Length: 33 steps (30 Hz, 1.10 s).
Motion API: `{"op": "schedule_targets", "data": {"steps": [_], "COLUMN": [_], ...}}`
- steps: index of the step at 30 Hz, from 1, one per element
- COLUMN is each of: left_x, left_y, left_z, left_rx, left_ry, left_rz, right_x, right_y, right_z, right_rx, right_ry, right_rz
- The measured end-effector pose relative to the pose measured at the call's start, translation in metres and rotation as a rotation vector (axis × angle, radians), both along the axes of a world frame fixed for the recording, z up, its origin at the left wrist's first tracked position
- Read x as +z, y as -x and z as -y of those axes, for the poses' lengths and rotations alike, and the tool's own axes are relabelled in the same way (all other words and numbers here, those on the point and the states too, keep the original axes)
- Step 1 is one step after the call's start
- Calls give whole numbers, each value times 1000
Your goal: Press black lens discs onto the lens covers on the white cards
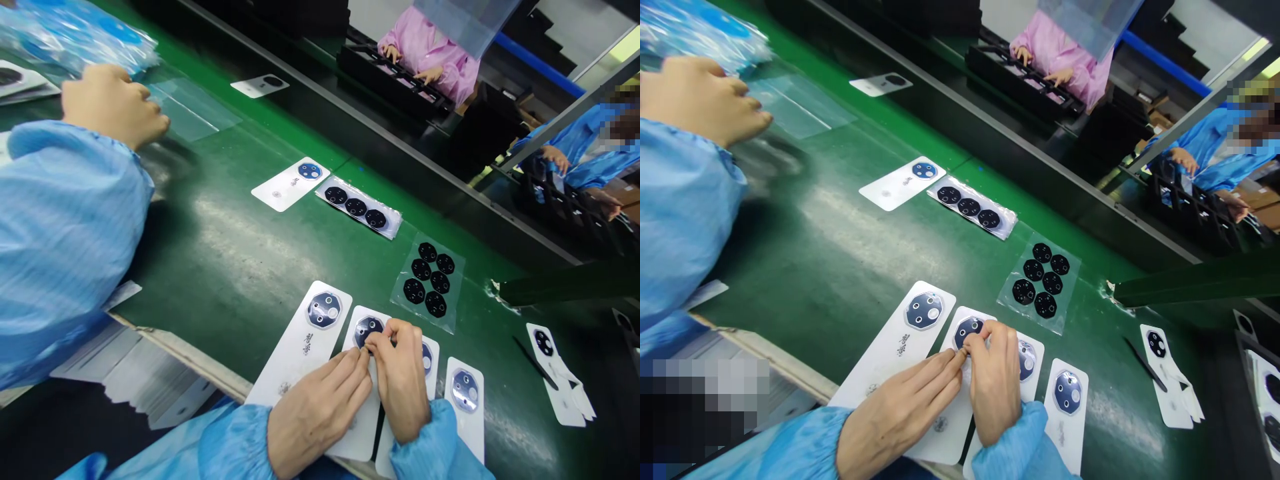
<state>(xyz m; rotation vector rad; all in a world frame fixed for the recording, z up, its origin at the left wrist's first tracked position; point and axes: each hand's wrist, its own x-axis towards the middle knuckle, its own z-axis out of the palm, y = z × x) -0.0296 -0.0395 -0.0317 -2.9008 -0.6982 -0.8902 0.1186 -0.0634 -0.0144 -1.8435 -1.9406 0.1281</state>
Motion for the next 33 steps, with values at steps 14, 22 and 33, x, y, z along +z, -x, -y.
{"op": "schedule_targets", "data": {"steps": [14, 22, 33], "left_x": [1, 1, -2], "left_y": [0, -1, 2], "left_z": [0, 0, -1], "left_rx": [12, 8, 3], "left_ry": [-2, 6, -2], "left_rz": [-5, -20, 28], "right_x": [2, 3, 18], "right_y": [0, 1, -38], "right_z": [0, -2, -1], "right_rx": [13, -17, -252], "right_ry": [-32, 34, 319], "right_rz": [32, -48, -1010]}}
